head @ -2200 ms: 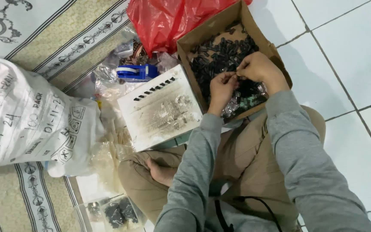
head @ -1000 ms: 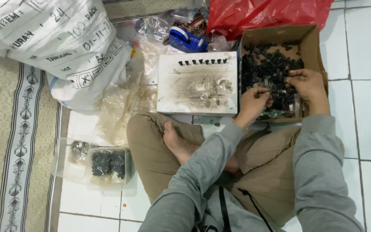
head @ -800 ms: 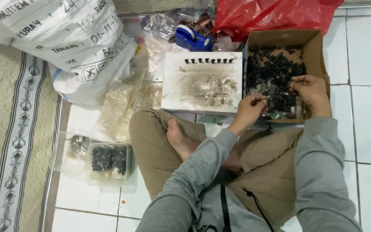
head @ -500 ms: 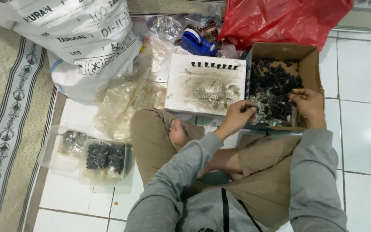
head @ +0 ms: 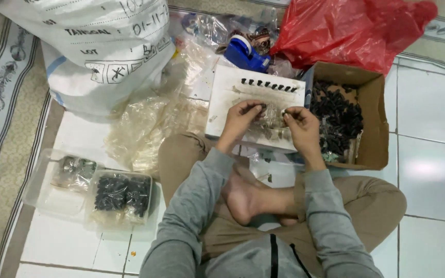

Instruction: Assembling a pixel art design by manually inserting small black plastic pegs into a white grid template.

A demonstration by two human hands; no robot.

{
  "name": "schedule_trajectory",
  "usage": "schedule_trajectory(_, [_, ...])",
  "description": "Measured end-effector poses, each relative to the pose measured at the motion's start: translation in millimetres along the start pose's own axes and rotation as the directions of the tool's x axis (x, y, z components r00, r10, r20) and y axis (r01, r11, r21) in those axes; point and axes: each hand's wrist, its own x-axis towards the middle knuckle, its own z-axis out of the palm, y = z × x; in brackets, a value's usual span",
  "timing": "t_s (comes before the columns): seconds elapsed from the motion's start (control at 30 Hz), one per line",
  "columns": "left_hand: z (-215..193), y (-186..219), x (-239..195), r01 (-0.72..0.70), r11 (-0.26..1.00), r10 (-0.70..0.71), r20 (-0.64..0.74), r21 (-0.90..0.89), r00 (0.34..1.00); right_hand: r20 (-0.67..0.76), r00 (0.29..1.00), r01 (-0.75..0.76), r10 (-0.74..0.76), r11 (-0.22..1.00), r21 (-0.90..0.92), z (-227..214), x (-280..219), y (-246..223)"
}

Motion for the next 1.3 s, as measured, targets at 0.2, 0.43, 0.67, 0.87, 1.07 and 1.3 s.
schedule_trajectory(0.2, [-9, -5, 16, -0.022, 0.999, 0.021, -0.050, -0.033, 0.999, -0.043, 0.998, 0.044, -0.040, 0.995, 0.093, 52, 23, -13])
schedule_trajectory(0.43, [-3, -14, 24, -0.091, 0.983, 0.081, -0.066, -0.158, 0.995, -0.041, 0.991, 0.128, -0.126, 0.991, 0.043, 64, 34, -16])
schedule_trajectory(0.67, [-4, -14, 26, -0.098, 0.991, 0.093, -0.053, -0.096, 0.994, -0.007, 0.980, 0.196, -0.198, 0.976, -0.098, 69, 30, -36])
schedule_trajectory(0.87, [-13, -3, 22, -0.114, 0.993, 0.114, 0.008, 0.036, 0.993, 0.064, 0.983, 0.184, -0.174, 0.954, -0.239, 68, 25, -56])
schedule_trajectory(1.07, [-14, -2, 23, -0.163, 0.985, 0.163, 0.000, 0.061, 0.987, 0.140, 0.974, 0.212, -0.178, 0.934, -0.287, 68, 33, -64])
schedule_trajectory(1.3, [-17, 1, 25, -0.210, 0.978, 0.207, -0.122, -0.008, 0.971, 0.201, 0.970, 0.183, -0.136, 0.954, -0.238, 83, 54, -63])
